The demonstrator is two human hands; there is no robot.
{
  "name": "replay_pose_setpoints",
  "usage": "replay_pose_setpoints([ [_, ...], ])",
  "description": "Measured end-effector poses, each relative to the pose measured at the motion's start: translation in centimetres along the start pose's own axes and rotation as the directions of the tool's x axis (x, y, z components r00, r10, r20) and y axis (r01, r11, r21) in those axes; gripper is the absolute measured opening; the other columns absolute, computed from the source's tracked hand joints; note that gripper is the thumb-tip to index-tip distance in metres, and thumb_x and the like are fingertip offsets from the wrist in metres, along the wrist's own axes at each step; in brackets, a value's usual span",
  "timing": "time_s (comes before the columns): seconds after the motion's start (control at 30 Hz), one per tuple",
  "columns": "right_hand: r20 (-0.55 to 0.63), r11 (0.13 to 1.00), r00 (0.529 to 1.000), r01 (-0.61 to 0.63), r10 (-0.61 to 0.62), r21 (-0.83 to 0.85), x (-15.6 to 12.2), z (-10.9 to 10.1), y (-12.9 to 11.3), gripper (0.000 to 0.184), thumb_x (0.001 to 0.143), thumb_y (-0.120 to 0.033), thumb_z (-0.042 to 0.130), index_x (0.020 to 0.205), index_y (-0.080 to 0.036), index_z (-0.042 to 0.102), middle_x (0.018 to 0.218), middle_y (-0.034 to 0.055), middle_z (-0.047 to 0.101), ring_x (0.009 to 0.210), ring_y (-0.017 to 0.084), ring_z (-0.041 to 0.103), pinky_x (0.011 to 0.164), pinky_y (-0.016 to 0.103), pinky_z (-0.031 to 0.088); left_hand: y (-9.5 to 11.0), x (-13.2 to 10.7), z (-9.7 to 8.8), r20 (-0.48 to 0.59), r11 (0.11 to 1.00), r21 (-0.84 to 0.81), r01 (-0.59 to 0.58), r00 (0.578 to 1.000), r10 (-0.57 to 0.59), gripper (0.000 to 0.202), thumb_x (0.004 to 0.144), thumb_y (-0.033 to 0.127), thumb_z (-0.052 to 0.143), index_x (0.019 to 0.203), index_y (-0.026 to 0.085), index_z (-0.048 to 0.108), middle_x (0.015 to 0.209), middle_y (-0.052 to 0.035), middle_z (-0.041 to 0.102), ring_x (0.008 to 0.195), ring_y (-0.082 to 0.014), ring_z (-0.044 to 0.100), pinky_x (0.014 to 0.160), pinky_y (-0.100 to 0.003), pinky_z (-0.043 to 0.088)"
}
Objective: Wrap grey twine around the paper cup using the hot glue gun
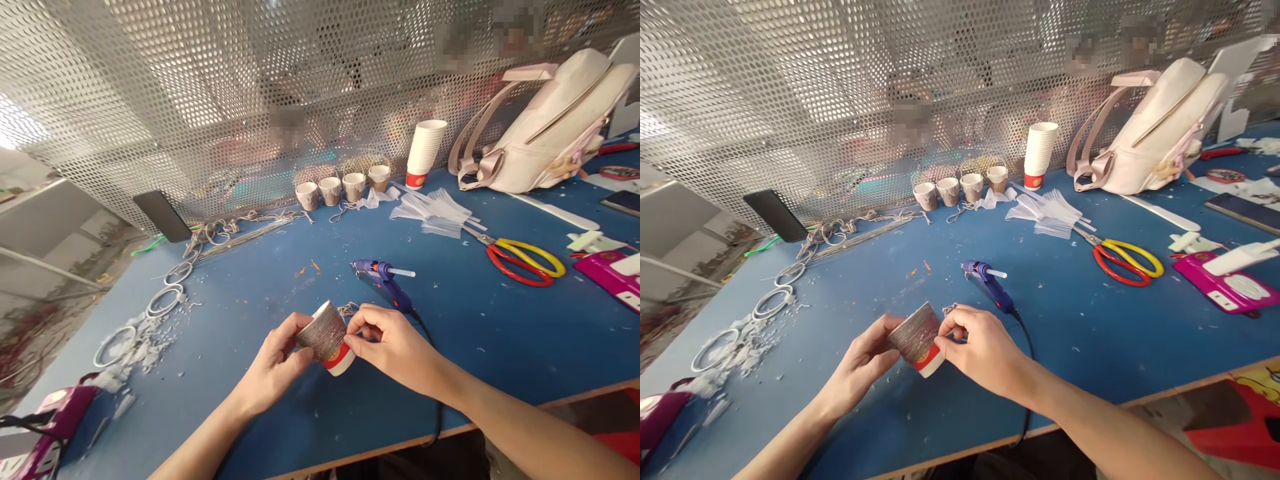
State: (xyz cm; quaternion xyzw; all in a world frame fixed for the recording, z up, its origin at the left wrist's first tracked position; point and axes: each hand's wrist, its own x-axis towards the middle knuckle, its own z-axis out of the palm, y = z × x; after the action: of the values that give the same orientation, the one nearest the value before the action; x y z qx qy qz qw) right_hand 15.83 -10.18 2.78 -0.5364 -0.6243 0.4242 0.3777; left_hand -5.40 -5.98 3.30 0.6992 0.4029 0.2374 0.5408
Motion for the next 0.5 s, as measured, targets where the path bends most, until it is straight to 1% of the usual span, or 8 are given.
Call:
replay_pose_setpoints([
  [0.13, 0.001, 1.0, 1.0, -0.01, 0.01, 0.015, 0.1, -0.3, -0.2, 0.013, 0.082, -0.022, 0.056, 0.069, -0.019, 0.058, 0.07, -0.0029, 0.051, 0.06, 0.01, 0.044, 0.057, 0.024, 0.036, -0.5, -0.1, -0.3, -0.027, 0.999, 0.038, -0.011, 1.0, 0.012, 0.019, 0.081, 0.033, 0.053, 0.09, 0.017, 0.058, 0.076, 0.0006, 0.059, 0.069, -0.0154, 0.052, 0.064, -0.025, 0.043],
  [0.27, 0.032, 0.998, 0.999, -0.04, 0.038, 0.047, -0.1, -0.8, -0.3, 0.011, 0.084, -0.027, 0.054, 0.081, -0.019, 0.061, 0.068, -0.0029, 0.053, 0.062, 0.011, 0.046, 0.058, 0.023, 0.039, -0.9, 0.2, -1.0, -0.131, 0.999, 0.04, -0.031, 0.991, 0.036, 0.022, 0.085, 0.038, 0.051, 0.089, 0.017, 0.059, 0.077, 0.0007, 0.059, 0.071, -0.0154, 0.052, 0.067, -0.025, 0.044],
  [0.33, 0.04, 0.997, 0.998, -0.054, 0.052, 0.053, -0.2, -1.2, -0.4, 0.012, 0.083, -0.028, 0.056, 0.089, -0.019, 0.062, 0.072, -0.0017, 0.056, 0.067, 0.012, 0.049, 0.062, 0.023, 0.042, -0.9, 0.5, -1.4, -0.161, 0.998, 0.049, -0.034, 0.986, 0.041, 0.023, 0.085, 0.039, 0.051, 0.089, 0.018, 0.059, 0.078, 0.0005, 0.06, 0.072, -0.0159, 0.054, 0.068, -0.025, 0.045],
  [0.43, 0.058, 0.996, 0.997, -0.046, 0.041, 0.082, -0.1, -1.7, -0.3, 0.018, 0.085, -0.03, 0.055, 0.098, -0.02, 0.062, 0.084, 0.001, 0.061, 0.076, 0.014, 0.054, 0.068, 0.025, 0.045, -0.5, 0.8, -1.9, -0.154, 0.992, 0.127, -0.02, 0.987, 0.04, 0.025, 0.085, 0.04, 0.05, 0.091, 0.018, 0.058, 0.075, 0.0006, 0.061, 0.069, -0.0161, 0.055, 0.065, -0.025, 0.046],
  [0.5, 0.078, 0.991, 0.996, -0.045, 0.035, 0.126, -0.1, -2.2, -0.2, 0.02, 0.086, -0.032, 0.053, 0.1, -0.021, 0.061, 0.088, 0.0019, 0.062, 0.077, 0.014, 0.056, 0.071, 0.025, 0.046, -0.2, 0.9, -2.3, -0.142, 0.969, 0.242, -0.041, 0.987, 0.077, 0.028, 0.087, 0.042, 0.046, 0.093, 0.018, 0.058, 0.074, -0.0003, 0.062, 0.067, -0.0163, 0.056, 0.063, -0.026, 0.046],
])
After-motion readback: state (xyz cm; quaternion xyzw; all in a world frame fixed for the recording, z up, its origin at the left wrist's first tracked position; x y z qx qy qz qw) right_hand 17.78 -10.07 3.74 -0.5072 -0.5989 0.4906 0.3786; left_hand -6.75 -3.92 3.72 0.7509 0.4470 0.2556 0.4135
